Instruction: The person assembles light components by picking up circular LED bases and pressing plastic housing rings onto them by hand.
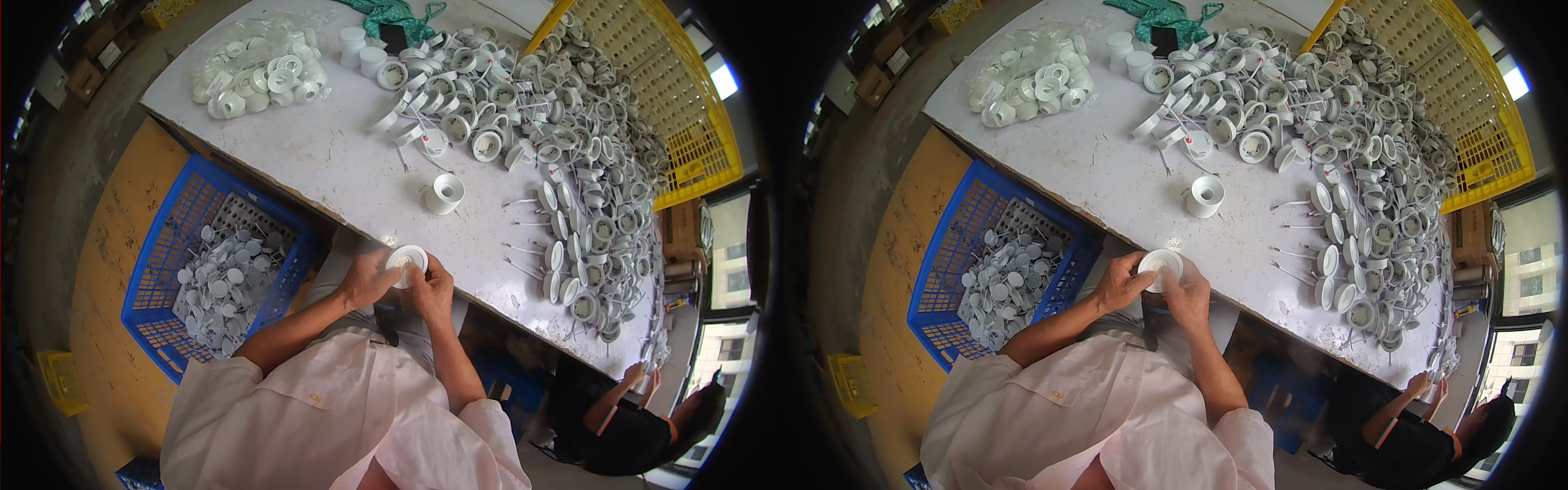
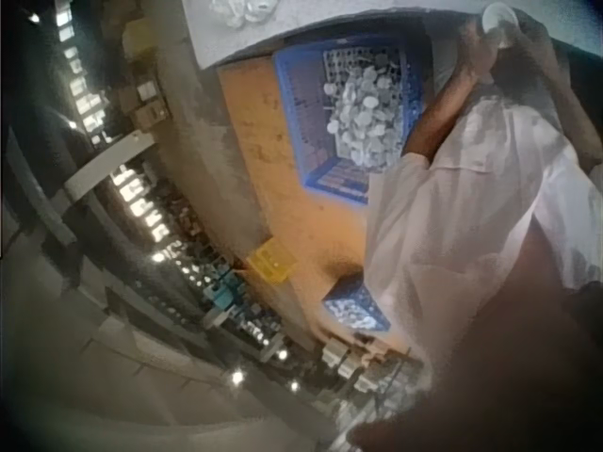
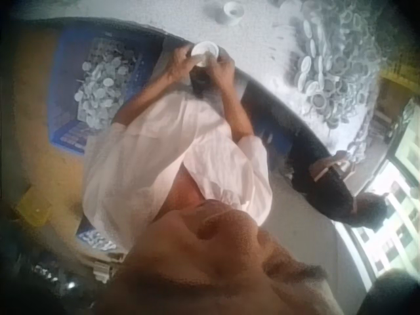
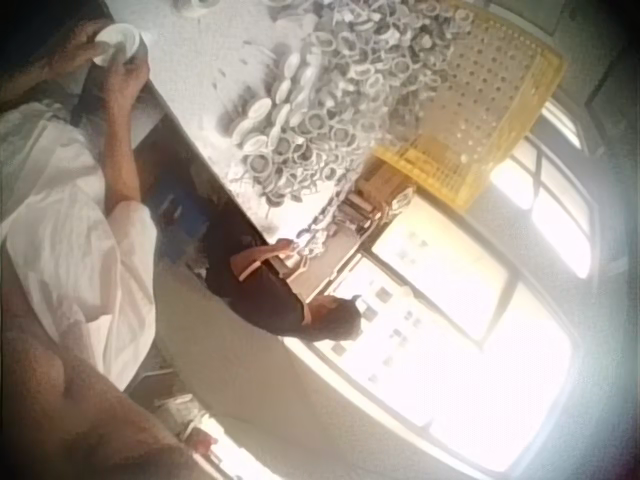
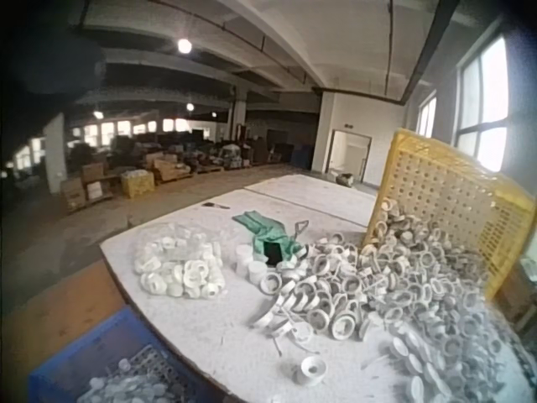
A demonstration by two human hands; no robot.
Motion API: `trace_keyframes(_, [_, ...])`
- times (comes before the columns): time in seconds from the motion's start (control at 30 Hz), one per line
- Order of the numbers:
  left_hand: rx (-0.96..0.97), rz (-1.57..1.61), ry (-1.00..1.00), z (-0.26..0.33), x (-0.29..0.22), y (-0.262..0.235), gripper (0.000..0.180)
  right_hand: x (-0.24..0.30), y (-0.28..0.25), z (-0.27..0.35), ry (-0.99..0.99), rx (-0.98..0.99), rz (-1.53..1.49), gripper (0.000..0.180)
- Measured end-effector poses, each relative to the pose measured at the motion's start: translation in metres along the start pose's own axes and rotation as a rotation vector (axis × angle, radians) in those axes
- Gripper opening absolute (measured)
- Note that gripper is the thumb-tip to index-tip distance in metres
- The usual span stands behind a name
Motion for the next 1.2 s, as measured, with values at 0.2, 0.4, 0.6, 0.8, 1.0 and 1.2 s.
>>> trace_keyframes(0.2, [-0.012, 0.060, -0.014, 0.001, -0.002, -0.001, 0.031, 0.004, 0.001, -0.001, 0.015, 0.003, -0.019, 0.033])
trace_keyframes(0.4, [-0.046, 0.040, -0.013, 0.001, -0.006, -0.004, 0.031, 0.004, 0.003, -0.002, -0.049, -0.005, -0.020, 0.034])
trace_keyframes(0.6, [-0.046, 0.028, -0.031, -0.002, -0.003, -0.006, 0.033, 0.000, 0.004, -0.007, -0.038, -0.010, -0.026, 0.031])
trace_keyframes(0.8, [0.007, 0.101, -0.054, -0.006, 0.005, -0.004, 0.032, 0.019, -0.010, 0.001, -0.326, -0.007, 0.122, 0.074])
trace_keyframes(1.0, [0.108, 0.077, -0.024, -0.010, 0.002, 0.007, 0.033, 0.056, 0.001, 0.021, -0.666, 0.082, 0.565, 0.088])
trace_keyframes(1.2, [0.365, 0.306, -0.126, -0.012, -0.001, 0.026, 0.036, 0.058, -0.036, 0.017, -0.668, -0.009, 0.727, 0.078])
Point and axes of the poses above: each hand's wrist, its own z-axis away from the middle knuckle, its own y-axis out of the palm, x = y × z, the point moved 6 cm from there along -z, towards the middle knuckle, and after that the axes turned 4 degrees about x, right-handed, at the moved point
